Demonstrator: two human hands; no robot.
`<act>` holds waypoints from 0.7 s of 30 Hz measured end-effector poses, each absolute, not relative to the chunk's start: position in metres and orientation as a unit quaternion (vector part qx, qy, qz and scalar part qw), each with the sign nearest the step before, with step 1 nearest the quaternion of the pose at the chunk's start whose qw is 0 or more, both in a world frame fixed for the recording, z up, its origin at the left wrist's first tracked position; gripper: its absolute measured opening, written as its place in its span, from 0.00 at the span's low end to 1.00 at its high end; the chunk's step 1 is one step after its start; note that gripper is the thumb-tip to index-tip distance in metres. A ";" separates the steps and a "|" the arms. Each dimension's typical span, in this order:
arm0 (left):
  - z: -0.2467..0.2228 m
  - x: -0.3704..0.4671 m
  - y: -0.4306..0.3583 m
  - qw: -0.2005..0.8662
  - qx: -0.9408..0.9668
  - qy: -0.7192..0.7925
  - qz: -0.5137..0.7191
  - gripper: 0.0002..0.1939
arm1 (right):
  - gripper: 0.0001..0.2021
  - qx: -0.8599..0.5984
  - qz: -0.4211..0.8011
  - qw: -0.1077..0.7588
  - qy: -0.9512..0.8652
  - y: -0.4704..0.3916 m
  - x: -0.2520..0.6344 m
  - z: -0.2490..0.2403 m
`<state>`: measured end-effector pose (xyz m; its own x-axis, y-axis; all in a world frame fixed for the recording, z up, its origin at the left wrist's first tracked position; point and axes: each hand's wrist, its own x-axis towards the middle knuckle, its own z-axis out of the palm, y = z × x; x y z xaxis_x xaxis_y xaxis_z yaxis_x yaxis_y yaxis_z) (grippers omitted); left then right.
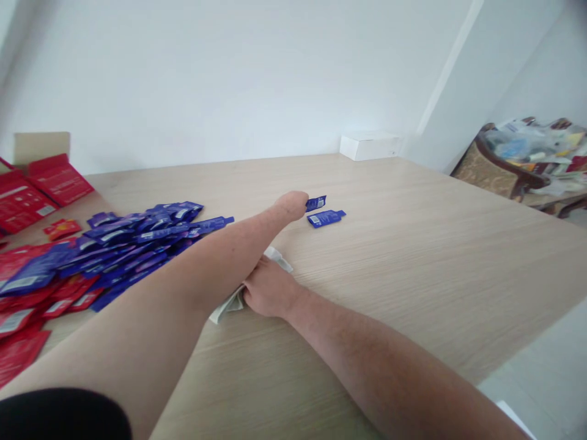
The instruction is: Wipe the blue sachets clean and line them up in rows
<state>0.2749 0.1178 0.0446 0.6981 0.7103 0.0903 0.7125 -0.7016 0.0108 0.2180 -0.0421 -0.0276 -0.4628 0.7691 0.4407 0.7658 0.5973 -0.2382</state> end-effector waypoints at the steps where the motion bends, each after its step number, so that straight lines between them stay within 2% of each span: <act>1: 0.048 0.259 0.116 0.016 -0.920 -0.390 -0.045 0.20 | 0.13 -0.448 0.008 0.249 -0.859 -0.043 0.219 -0.026; 5: 0.053 0.183 0.102 0.042 -0.908 -0.413 -0.053 0.14 | 0.10 -0.447 0.022 0.248 -0.859 -0.046 0.221 -0.023; 12: 0.044 0.058 0.051 0.083 -0.882 -0.456 -0.078 0.13 | 0.11 -0.516 0.009 0.272 -0.812 -0.055 0.221 -0.017; 21: 0.016 0.007 -0.034 0.053 -0.888 -0.457 -0.003 0.17 | 0.10 -0.623 -0.005 0.318 -0.715 -0.029 0.274 -0.016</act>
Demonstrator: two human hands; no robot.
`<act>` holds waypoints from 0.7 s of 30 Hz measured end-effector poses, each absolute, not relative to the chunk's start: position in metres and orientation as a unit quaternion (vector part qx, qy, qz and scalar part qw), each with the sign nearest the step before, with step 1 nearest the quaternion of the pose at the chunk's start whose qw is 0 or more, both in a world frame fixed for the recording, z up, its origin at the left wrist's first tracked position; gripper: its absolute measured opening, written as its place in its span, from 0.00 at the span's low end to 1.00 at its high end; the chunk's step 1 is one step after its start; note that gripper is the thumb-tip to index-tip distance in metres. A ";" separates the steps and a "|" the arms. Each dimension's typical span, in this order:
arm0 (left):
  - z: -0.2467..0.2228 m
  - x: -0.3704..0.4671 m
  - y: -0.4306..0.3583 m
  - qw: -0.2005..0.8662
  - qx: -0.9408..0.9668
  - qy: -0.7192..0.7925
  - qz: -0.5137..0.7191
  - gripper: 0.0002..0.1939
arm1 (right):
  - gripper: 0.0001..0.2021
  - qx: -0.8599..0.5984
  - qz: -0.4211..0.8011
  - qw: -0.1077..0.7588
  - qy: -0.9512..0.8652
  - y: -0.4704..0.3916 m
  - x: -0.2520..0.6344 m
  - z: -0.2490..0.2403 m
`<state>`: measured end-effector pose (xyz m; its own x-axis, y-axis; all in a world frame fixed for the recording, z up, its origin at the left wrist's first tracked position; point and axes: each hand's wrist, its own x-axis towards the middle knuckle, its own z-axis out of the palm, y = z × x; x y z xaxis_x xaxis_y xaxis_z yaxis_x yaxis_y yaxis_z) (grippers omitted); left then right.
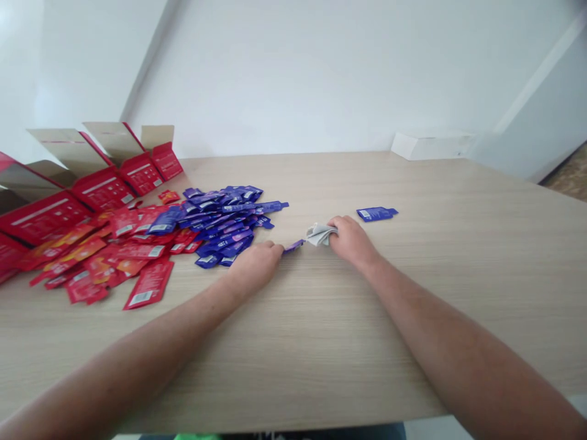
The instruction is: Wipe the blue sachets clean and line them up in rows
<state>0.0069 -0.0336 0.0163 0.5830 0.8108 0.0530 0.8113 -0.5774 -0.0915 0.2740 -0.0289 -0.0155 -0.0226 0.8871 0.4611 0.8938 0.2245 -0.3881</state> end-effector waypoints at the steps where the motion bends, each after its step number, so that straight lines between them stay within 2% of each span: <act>1: 0.013 0.006 -0.040 0.048 -0.894 -0.446 0.001 0.18 | 0.10 -0.630 -0.006 0.321 -0.707 -0.026 0.279 -0.016; 5: 0.014 0.002 -0.051 0.015 -0.912 -0.411 -0.012 0.21 | 0.10 -0.643 -0.008 0.330 -0.691 -0.021 0.287 -0.021; 8: 0.021 -0.001 -0.052 -0.027 -0.917 -0.398 -0.011 0.39 | 0.09 -0.639 -0.006 0.335 -0.692 -0.021 0.285 -0.023; 9: 0.023 -0.001 -0.052 -0.036 -0.917 -0.397 -0.009 0.42 | 0.09 -0.637 -0.005 0.337 -0.693 -0.021 0.284 -0.023; 18: 0.016 0.014 -0.027 -0.075 -0.901 -0.427 0.010 0.38 | 0.09 -0.624 0.005 0.343 -0.703 -0.022 0.281 -0.024; 21: 0.021 0.017 -0.019 -0.112 -0.884 -0.449 0.058 0.31 | 0.09 -0.620 0.007 0.343 -0.705 -0.023 0.280 -0.023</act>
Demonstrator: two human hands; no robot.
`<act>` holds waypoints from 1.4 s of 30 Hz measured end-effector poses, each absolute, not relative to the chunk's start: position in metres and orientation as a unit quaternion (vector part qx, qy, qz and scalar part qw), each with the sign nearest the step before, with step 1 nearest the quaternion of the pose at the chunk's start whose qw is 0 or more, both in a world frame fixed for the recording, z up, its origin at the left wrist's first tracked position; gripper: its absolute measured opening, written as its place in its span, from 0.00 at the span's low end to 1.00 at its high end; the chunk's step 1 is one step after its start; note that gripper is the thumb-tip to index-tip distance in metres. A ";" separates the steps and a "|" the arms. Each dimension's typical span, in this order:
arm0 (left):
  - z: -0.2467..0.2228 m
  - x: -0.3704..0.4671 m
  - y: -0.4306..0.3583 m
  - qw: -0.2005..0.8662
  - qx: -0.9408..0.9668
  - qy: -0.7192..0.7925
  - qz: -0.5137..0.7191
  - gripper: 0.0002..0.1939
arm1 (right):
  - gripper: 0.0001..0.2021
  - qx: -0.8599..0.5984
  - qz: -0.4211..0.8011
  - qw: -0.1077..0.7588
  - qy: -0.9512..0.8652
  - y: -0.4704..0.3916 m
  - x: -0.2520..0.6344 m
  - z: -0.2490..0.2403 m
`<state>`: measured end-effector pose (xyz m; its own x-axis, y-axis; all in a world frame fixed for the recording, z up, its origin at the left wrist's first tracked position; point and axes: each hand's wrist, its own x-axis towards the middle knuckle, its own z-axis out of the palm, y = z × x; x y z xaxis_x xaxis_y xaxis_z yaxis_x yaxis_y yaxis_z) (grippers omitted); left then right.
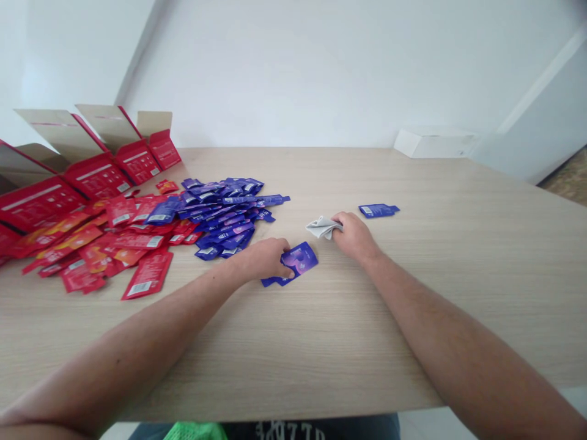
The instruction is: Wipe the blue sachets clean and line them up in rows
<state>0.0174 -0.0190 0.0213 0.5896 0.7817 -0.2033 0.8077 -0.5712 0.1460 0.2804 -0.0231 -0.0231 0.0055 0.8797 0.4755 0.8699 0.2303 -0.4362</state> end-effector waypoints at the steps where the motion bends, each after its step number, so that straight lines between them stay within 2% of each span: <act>1: 0.024 0.017 -0.017 0.121 0.880 0.454 -0.072 0.28 | 0.09 -0.619 0.008 0.343 -0.706 -0.023 0.280 -0.023; 5: 0.028 0.011 -0.012 0.167 0.875 0.450 -0.065 0.21 | 0.09 -0.613 0.015 0.342 -0.712 -0.024 0.279 -0.023; 9: 0.024 0.001 -0.005 0.277 0.860 0.426 -0.041 0.13 | 0.09 -0.607 0.019 0.342 -0.717 -0.026 0.276 -0.023; 13: 0.019 -0.006 0.000 0.417 0.813 0.406 -0.010 0.12 | 0.09 -0.603 0.023 0.343 -0.720 -0.028 0.273 -0.022; 15: 0.015 -0.008 0.002 0.451 0.797 0.402 0.005 0.13 | 0.09 -0.600 0.028 0.346 -0.721 -0.029 0.272 -0.022; 22: 0.002 -0.012 0.009 0.472 0.778 0.412 0.042 0.17 | 0.10 -0.601 0.055 0.364 -0.710 -0.032 0.270 -0.021; 28: 0.003 -0.010 0.009 0.517 0.750 0.410 0.048 0.07 | 0.11 -0.598 0.047 0.390 -0.699 -0.037 0.269 -0.011; 33: 0.006 -0.005 0.006 0.504 0.751 0.423 0.055 0.05 | 0.11 -0.547 0.019 0.396 -0.737 -0.050 0.252 -0.003; 42: 0.001 -0.004 0.006 0.411 0.811 0.414 0.049 0.08 | 0.14 -0.403 0.048 0.240 -0.882 -0.081 0.195 -0.014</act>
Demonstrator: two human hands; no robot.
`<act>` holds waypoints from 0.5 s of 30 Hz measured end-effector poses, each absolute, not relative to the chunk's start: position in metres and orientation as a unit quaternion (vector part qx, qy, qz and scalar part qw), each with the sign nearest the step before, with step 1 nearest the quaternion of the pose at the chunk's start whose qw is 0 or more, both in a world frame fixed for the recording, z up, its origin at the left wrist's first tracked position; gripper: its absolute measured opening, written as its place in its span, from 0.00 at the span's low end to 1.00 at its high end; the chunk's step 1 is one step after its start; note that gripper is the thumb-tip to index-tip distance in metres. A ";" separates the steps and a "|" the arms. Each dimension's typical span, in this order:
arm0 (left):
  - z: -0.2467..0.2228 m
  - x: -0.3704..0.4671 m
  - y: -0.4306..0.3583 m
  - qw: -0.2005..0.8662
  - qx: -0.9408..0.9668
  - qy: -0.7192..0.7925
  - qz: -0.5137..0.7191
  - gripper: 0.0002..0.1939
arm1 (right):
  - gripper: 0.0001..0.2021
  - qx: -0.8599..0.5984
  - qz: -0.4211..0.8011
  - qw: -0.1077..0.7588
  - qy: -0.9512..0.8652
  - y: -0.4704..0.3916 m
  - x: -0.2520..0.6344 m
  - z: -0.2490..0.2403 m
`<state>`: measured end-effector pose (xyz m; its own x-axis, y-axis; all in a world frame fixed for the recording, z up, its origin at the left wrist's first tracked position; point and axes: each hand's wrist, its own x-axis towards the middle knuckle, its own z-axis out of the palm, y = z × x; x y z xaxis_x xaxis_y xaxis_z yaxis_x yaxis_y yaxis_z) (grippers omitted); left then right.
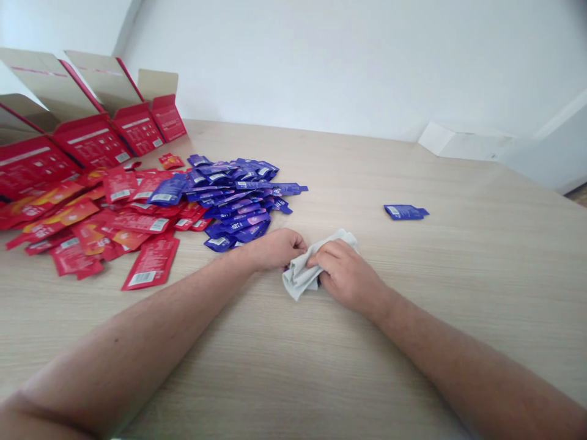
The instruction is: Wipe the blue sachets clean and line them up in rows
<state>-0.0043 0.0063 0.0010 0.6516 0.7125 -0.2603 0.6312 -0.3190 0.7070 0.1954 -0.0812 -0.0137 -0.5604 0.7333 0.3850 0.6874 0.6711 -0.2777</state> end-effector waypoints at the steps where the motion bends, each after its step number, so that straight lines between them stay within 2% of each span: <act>1: 0.000 -0.004 0.007 0.407 0.814 0.411 0.053 0.08 | 0.14 -0.393 0.053 0.230 -0.889 -0.081 0.196 -0.013; 11: 0.000 -0.003 0.006 0.454 0.775 0.433 0.070 0.05 | 0.13 -0.477 0.018 0.231 -0.848 -0.065 0.226 -0.008; 15: -0.002 -0.003 0.007 0.489 0.759 0.420 0.090 0.05 | 0.14 -0.503 0.008 0.263 -0.823 -0.068 0.227 -0.001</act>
<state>-0.0032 0.0069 -0.0023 0.6315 0.7256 -0.2733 0.5490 -0.1695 0.8185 0.2269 -0.0679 -0.0013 -0.3554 0.8326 0.4248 0.8237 0.4938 -0.2787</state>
